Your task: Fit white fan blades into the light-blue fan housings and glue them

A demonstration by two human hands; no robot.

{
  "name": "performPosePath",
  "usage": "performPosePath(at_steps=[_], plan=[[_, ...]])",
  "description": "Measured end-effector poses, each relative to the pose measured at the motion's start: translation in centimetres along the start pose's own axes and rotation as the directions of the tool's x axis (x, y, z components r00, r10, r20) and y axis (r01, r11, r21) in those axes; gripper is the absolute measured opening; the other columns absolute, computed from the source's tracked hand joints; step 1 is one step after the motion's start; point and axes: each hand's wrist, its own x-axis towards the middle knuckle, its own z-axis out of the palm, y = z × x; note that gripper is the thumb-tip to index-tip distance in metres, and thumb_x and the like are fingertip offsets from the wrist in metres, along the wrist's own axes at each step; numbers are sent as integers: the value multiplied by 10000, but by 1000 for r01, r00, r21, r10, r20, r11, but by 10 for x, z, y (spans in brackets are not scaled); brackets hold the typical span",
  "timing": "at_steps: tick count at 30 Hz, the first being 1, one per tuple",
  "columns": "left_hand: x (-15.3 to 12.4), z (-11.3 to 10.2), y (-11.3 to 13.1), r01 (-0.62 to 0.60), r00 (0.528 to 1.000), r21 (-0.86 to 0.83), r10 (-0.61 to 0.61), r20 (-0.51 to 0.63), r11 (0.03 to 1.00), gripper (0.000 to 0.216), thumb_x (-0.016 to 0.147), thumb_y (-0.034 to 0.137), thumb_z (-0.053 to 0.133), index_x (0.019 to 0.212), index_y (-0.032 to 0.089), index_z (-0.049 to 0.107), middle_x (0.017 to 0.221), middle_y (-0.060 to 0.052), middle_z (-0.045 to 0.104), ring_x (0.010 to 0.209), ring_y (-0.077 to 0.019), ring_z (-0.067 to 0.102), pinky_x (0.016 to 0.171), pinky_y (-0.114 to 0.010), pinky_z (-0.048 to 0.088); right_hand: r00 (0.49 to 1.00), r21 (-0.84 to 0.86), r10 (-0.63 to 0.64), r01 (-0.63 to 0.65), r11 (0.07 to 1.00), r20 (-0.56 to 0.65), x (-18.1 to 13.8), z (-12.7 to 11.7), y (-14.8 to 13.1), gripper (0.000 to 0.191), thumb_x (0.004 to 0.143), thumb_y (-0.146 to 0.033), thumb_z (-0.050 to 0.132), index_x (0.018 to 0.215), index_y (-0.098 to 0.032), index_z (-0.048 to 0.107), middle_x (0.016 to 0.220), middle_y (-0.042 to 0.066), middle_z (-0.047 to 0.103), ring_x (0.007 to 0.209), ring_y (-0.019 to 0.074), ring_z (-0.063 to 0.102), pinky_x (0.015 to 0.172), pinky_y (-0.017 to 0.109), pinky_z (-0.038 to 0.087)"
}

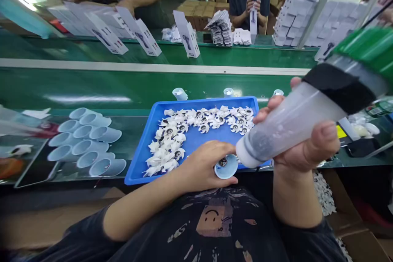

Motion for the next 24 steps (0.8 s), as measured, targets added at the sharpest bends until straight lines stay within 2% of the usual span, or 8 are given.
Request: performPosePath(at_steps=[3, 5, 9, 12, 19, 24], plan=[[5, 1, 5, -35, 995, 31, 37, -90, 999, 404, 750, 416, 741, 1044, 182, 594, 957, -59, 704, 917, -244, 662, 803, -371, 481, 987, -65, 17, -7, 998, 162, 6, 13, -7, 875, 835, -851, 216, 1454, -235, 264, 991, 113, 505, 767, 258, 605, 703, 431, 562], [6, 1, 7, -34, 990, 30, 37, -135, 999, 341, 756, 433, 726, 950, 179, 604, 887, -49, 698, 863, -235, 659, 759, -364, 471, 973, -76, 43, -26, 997, 225, 7, 15, -8, 920, 801, -897, 270, 1463, -259, 238, 981, 103, 504, 773, 261, 608, 684, 419, 559], [8, -1, 6, -59, 985, -23, 54, -162, 998, 337, 732, 434, 753, 896, 182, 600, 893, -48, 699, 860, -226, 655, 728, -348, 456, 980, 9, 13, -15, 1000, 201, 4, 19, -5, 890, 750, -903, 429, 1395, -294, 360, 956, 90, 501, 731, 255, 596, 650, 426, 548], [11, 0, 4, -64, 988, -69, 54, -146, 996, 311, 733, 435, 743, 857, 196, 588, 846, -31, 689, 827, -214, 652, 698, -336, 448, 987, 7, 14, -16, 1000, 158, 3, 25, -6, 822, 779, -906, 361, 1347, -315, 415, 893, 66, 480, 684, 241, 577, 643, 433, 545], [12, 1, 3, -50, 992, -85, 39, -123, 995, 318, 730, 435, 746, 860, 196, 581, 858, -20, 680, 858, -208, 653, 721, -339, 444, 991, -149, 125, -117, 982, 44, 4, 29, -10, 850, 703, -973, 322, 1307, -382, 414, 865, 58, 500, 683, 252, 562, 651, 447, 507], [11, -1, 7, -12, 996, -123, 1, -90, 992, 356, 715, 452, 778, 861, 187, 591, 869, -38, 691, 855, -227, 655, 720, -336, 432, 979, 98, 28, -48, 994, 204, 6, 21, -2, 736, 703, -841, 616, 1245, -351, 528, 925, 58, 543, 711, 241, 609, 654, 419, 560]])
